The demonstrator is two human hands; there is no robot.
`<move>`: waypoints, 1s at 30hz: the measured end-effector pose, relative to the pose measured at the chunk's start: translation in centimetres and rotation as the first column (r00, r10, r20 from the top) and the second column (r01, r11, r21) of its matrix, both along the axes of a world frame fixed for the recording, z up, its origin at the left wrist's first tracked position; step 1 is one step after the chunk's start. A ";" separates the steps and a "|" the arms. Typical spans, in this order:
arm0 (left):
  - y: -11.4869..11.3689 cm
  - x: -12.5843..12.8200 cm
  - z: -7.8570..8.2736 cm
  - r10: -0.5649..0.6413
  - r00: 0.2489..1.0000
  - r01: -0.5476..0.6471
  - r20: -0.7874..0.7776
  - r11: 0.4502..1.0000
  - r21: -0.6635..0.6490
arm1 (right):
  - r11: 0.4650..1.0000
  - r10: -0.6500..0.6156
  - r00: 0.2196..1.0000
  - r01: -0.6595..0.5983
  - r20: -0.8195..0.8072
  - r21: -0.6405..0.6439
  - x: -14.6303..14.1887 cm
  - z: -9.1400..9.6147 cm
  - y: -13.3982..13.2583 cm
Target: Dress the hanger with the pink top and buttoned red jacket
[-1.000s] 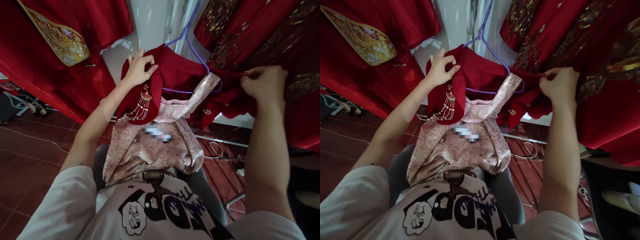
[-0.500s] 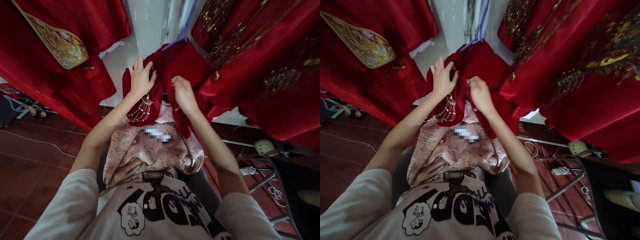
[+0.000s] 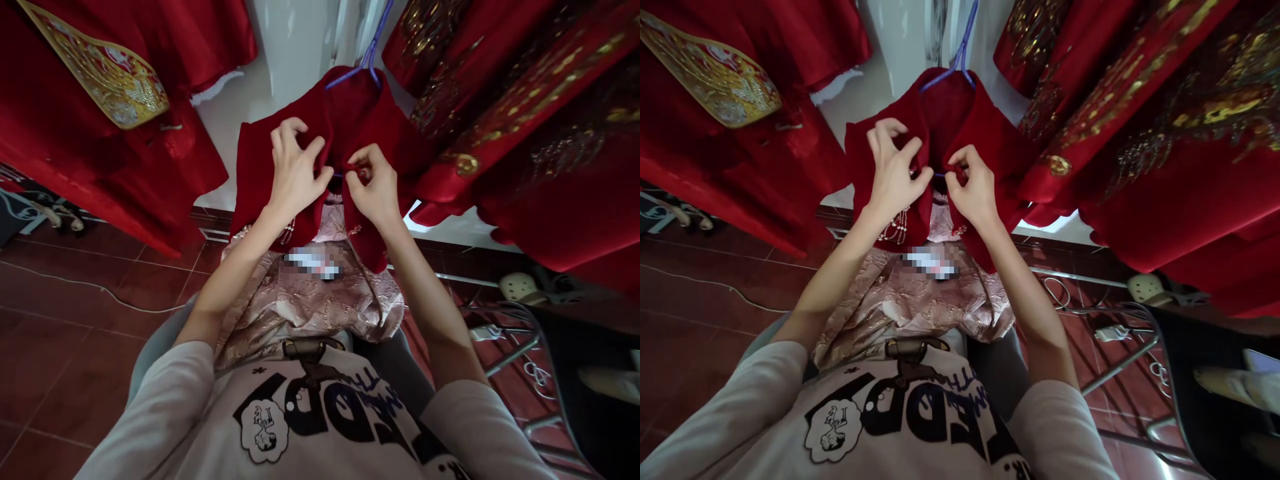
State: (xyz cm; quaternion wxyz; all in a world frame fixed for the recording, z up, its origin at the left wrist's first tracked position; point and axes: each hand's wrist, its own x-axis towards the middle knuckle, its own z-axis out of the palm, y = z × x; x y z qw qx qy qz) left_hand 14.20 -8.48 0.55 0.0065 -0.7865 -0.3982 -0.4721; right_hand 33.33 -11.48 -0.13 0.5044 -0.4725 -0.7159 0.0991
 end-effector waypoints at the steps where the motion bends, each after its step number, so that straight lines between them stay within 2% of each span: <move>1: -0.1 0.6 -0.1 -0.021 0.999 0.020 -0.028 1.000 -0.013 | 1.000 0.005 1.000 -0.005 -0.018 -0.009 -0.2 -0.3 0.3; 4: -0.2 1.7 -0.9 -0.085 0.994 0.081 -0.065 0.995 -0.065 | 0.999 0.037 0.995 -0.037 -0.089 -0.002 -0.7 -1.3 1.0; 8: -0.7 1.6 -2.2 -0.150 0.987 0.157 0.052 0.972 -0.173 | 0.998 0.063 0.983 -0.065 -0.175 -0.002 -0.9 -2.4 1.1; 13: -0.8 1.9 -3.5 -0.087 0.954 0.155 0.287 0.962 -0.224 | 0.994 0.075 0.957 -0.093 -0.279 -0.052 -0.6 -3.2 0.0; 16: -0.9 2.1 -3.6 -0.095 0.934 0.180 0.343 0.957 -0.226 | 0.991 0.128 0.953 -0.132 -0.274 0.004 -0.4 -3.6 -0.4; 23: -2.8 1.4 -2.2 -0.064 0.963 0.107 0.261 0.982 -0.157 | 0.996 0.088 0.975 -0.080 -0.202 0.045 -0.8 -3.1 -1.6; 30: -4.6 0.3 -0.4 -0.157 0.987 0.160 0.031 0.979 -0.128 | 0.995 -0.004 0.980 0.024 -0.200 0.099 -1.2 -2.2 -3.1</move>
